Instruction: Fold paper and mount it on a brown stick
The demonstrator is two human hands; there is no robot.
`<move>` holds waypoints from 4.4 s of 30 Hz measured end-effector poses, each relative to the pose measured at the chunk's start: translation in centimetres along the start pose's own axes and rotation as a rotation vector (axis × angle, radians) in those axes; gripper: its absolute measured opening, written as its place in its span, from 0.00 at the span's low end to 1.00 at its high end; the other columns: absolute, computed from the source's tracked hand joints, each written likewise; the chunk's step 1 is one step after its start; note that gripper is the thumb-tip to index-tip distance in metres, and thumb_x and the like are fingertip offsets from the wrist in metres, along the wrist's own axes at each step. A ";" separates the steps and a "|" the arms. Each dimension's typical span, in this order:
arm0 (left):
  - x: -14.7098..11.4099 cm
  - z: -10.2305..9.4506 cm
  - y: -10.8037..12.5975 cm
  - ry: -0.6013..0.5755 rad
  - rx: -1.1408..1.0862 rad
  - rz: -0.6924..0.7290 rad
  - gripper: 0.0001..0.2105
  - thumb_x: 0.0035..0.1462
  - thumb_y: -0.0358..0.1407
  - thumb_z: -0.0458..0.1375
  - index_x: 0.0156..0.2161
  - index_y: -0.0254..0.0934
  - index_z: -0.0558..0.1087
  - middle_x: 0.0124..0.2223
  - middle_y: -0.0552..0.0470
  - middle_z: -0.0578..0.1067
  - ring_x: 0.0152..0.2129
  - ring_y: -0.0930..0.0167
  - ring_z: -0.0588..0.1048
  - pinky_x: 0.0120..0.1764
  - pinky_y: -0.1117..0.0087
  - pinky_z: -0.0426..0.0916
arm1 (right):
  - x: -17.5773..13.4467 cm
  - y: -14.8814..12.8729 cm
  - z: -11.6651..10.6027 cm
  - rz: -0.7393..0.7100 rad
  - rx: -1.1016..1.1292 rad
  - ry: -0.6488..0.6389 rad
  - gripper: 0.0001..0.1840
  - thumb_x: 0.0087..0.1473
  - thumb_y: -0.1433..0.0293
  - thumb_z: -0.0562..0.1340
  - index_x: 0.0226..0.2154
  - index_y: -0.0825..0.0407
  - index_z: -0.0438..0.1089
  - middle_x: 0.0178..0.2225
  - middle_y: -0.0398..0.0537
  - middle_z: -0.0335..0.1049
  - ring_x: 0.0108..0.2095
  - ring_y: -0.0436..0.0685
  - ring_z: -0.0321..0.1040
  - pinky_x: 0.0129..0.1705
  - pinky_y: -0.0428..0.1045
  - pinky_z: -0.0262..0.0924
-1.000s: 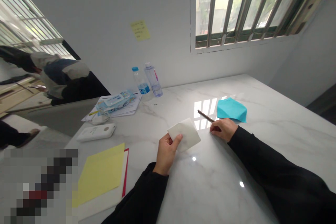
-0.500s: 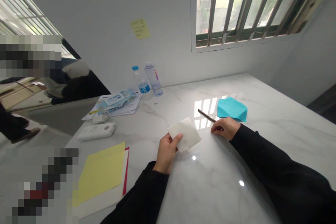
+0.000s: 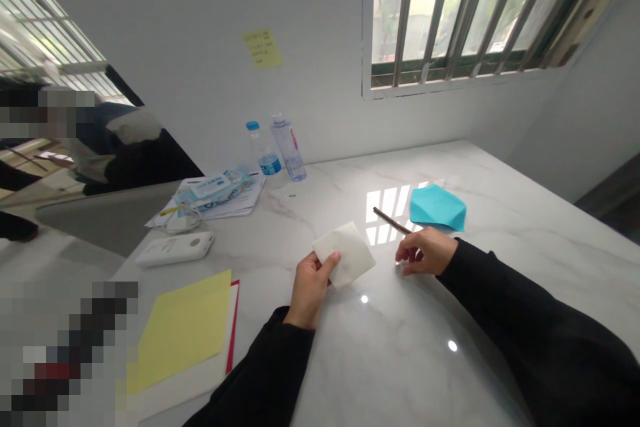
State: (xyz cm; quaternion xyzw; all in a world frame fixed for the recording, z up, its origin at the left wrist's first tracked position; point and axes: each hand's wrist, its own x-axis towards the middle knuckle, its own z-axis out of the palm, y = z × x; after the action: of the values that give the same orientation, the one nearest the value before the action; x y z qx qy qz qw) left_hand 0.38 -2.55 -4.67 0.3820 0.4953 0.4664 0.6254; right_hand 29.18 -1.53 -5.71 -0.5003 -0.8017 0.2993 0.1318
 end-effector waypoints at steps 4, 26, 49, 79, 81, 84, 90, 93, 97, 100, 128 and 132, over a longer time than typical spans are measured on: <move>0.1 0.0 -0.1 0.002 0.004 0.001 0.22 0.47 0.42 0.72 0.46 0.30 0.80 0.39 0.43 0.84 0.32 0.64 0.82 0.34 0.70 0.76 | 0.3 0.0 0.4 -0.019 -0.002 -0.022 0.12 0.45 0.69 0.73 0.36 0.50 0.81 0.30 0.45 0.79 0.29 0.53 0.76 0.32 0.45 0.68; -0.2 0.4 -0.6 -0.010 0.060 0.051 0.23 0.48 0.44 0.72 0.46 0.31 0.80 0.42 0.42 0.84 0.37 0.61 0.82 0.39 0.66 0.76 | 0.7 -2.2 2.7 -0.094 0.286 0.321 0.05 0.47 0.71 0.64 0.23 0.50 0.68 0.22 0.42 0.74 0.21 0.51 0.71 0.28 0.46 0.68; -0.7 0.7 0.1 -0.196 -0.090 -0.024 0.23 0.50 0.43 0.72 0.48 0.32 0.80 0.47 0.40 0.83 0.42 0.59 0.81 0.42 0.65 0.76 | 1.5 -3.0 2.1 0.143 1.122 0.265 0.20 0.38 0.59 0.79 0.27 0.54 0.76 0.39 0.52 0.80 0.35 0.54 0.78 0.37 0.48 0.72; -1.7 1.4 0.6 -0.086 0.327 0.233 0.13 0.51 0.43 0.69 0.38 0.36 0.83 0.35 0.48 0.84 0.33 0.62 0.81 0.37 0.67 0.75 | 1.7 -4.3 3.6 0.137 0.820 0.478 0.25 0.45 0.49 0.73 0.33 0.54 0.78 0.15 0.30 0.40 0.19 0.45 0.34 0.23 0.48 0.31; -1.7 1.4 0.6 -0.085 0.329 0.225 0.13 0.50 0.43 0.69 0.38 0.36 0.83 0.35 0.48 0.83 0.33 0.61 0.81 0.37 0.67 0.75 | 1.8 -4.3 3.8 0.140 0.823 0.479 0.25 0.44 0.48 0.73 0.32 0.53 0.78 0.15 0.29 0.40 0.19 0.45 0.34 0.23 0.48 0.32; -1.8 1.4 0.7 -0.099 0.357 0.241 0.12 0.51 0.43 0.69 0.37 0.37 0.83 0.34 0.49 0.83 0.33 0.62 0.80 0.37 0.68 0.74 | 1.9 -4.1 4.0 0.154 0.842 0.474 0.25 0.44 0.48 0.73 0.30 0.53 0.77 0.15 0.30 0.40 0.18 0.45 0.35 0.23 0.48 0.31; -1.9 1.4 0.8 -0.102 0.411 0.290 0.10 0.53 0.41 0.67 0.35 0.37 0.83 0.33 0.50 0.82 0.31 0.64 0.79 0.35 0.70 0.73 | 1.9 -3.9 3.9 0.156 0.859 0.474 0.25 0.45 0.48 0.73 0.31 0.54 0.78 0.14 0.30 0.41 0.18 0.45 0.36 0.23 0.48 0.30; -1.9 1.4 0.7 -0.125 0.391 0.264 0.11 0.53 0.42 0.67 0.36 0.36 0.82 0.32 0.51 0.81 0.31 0.63 0.79 0.36 0.69 0.73 | 1.8 -4.2 3.6 0.122 0.858 0.490 0.24 0.46 0.50 0.73 0.35 0.54 0.79 0.15 0.30 0.40 0.18 0.45 0.35 0.23 0.48 0.31; -1.8 1.3 0.5 -0.143 0.385 0.232 0.12 0.51 0.43 0.69 0.36 0.36 0.82 0.32 0.51 0.81 0.31 0.63 0.79 0.35 0.69 0.73 | 1.8 -4.3 3.5 0.129 0.853 0.504 0.23 0.44 0.50 0.74 0.31 0.53 0.79 0.15 0.30 0.40 0.18 0.44 0.35 0.22 0.48 0.30; -1.8 1.2 0.3 -0.152 0.355 0.206 0.12 0.51 0.43 0.69 0.36 0.36 0.83 0.33 0.50 0.82 0.32 0.62 0.80 0.37 0.68 0.74 | 2.0 -4.2 3.5 0.159 0.900 0.484 0.24 0.43 0.48 0.74 0.28 0.53 0.77 0.14 0.30 0.40 0.17 0.44 0.36 0.21 0.48 0.30; -1.4 1.0 0.0 -0.264 0.246 0.152 0.19 0.54 0.45 0.69 0.47 0.33 0.80 0.39 0.47 0.84 0.39 0.60 0.83 0.43 0.62 0.77 | 1.9 -4.2 3.8 0.164 0.821 0.457 0.27 0.42 0.48 0.74 0.29 0.56 0.76 0.14 0.29 0.42 0.19 0.44 0.35 0.23 0.48 0.30; -1.4 0.5 0.2 -0.217 0.460 0.326 0.13 0.61 0.44 0.63 0.43 0.36 0.81 0.37 0.51 0.84 0.35 0.63 0.82 0.41 0.66 0.76 | 1.5 -4.3 3.0 0.134 0.773 0.368 0.26 0.44 0.49 0.72 0.31 0.56 0.77 0.14 0.29 0.41 0.18 0.45 0.36 0.23 0.48 0.32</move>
State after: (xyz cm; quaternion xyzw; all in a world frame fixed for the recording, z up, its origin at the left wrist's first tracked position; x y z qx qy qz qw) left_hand 0.76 -3.83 -4.03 0.6356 0.4504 0.3929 0.4886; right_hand 23.89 -2.60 -5.57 -0.5102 -0.5594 0.4914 0.4305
